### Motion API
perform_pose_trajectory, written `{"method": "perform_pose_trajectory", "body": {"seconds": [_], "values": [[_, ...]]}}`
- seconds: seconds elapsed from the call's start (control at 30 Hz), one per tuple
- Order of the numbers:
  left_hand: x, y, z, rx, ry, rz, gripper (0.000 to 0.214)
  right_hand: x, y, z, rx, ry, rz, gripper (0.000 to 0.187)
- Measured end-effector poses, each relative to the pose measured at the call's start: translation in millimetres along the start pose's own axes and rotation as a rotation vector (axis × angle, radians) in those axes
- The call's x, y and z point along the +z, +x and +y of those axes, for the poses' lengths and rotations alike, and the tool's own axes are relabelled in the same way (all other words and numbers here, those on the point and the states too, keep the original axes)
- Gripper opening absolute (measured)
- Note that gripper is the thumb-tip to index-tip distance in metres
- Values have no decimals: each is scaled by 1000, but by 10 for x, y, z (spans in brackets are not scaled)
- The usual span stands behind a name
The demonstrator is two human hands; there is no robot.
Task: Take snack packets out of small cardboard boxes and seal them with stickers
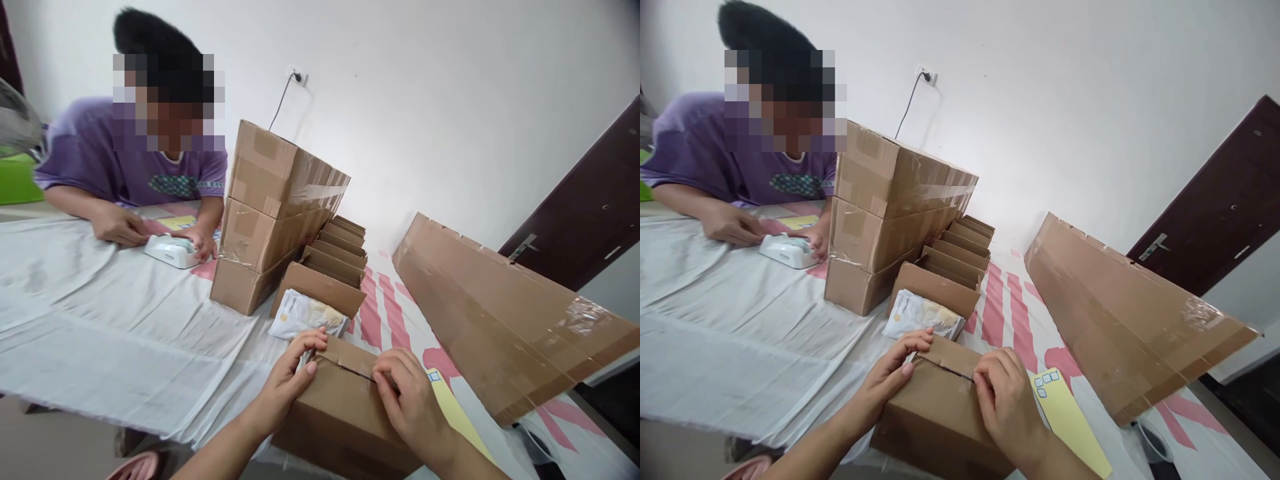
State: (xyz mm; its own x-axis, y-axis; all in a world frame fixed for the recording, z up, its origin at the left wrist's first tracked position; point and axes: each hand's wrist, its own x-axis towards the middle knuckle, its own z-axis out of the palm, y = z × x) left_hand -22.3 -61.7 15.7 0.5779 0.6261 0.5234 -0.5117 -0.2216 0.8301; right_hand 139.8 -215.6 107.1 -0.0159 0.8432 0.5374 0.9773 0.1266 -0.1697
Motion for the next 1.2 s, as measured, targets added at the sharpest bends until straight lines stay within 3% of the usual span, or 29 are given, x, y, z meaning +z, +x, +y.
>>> {"method": "perform_pose_trajectory", "body": {"seconds": [0.2,0.4,0.57,0.8,1.0,1.1,1.2], "values": [[-1,6,-1,6,1,-7,32,-47,21,19,102,122,-111,21],[-3,5,1,-1,-4,-9,30,-93,129,129,18,233,-272,25],[-3,9,-19,-13,0,3,32,-82,205,168,-103,202,-299,24],[-12,2,-50,-8,-4,-5,30,-27,209,124,-124,127,-262,21],[-9,2,-19,-10,5,-9,29,41,176,204,167,287,-224,19],[-3,13,1,-9,-1,-5,30,20,125,268,268,453,-114,19],[-12,20,7,-3,16,-8,30,-70,-31,399,293,447,49,19]]}}
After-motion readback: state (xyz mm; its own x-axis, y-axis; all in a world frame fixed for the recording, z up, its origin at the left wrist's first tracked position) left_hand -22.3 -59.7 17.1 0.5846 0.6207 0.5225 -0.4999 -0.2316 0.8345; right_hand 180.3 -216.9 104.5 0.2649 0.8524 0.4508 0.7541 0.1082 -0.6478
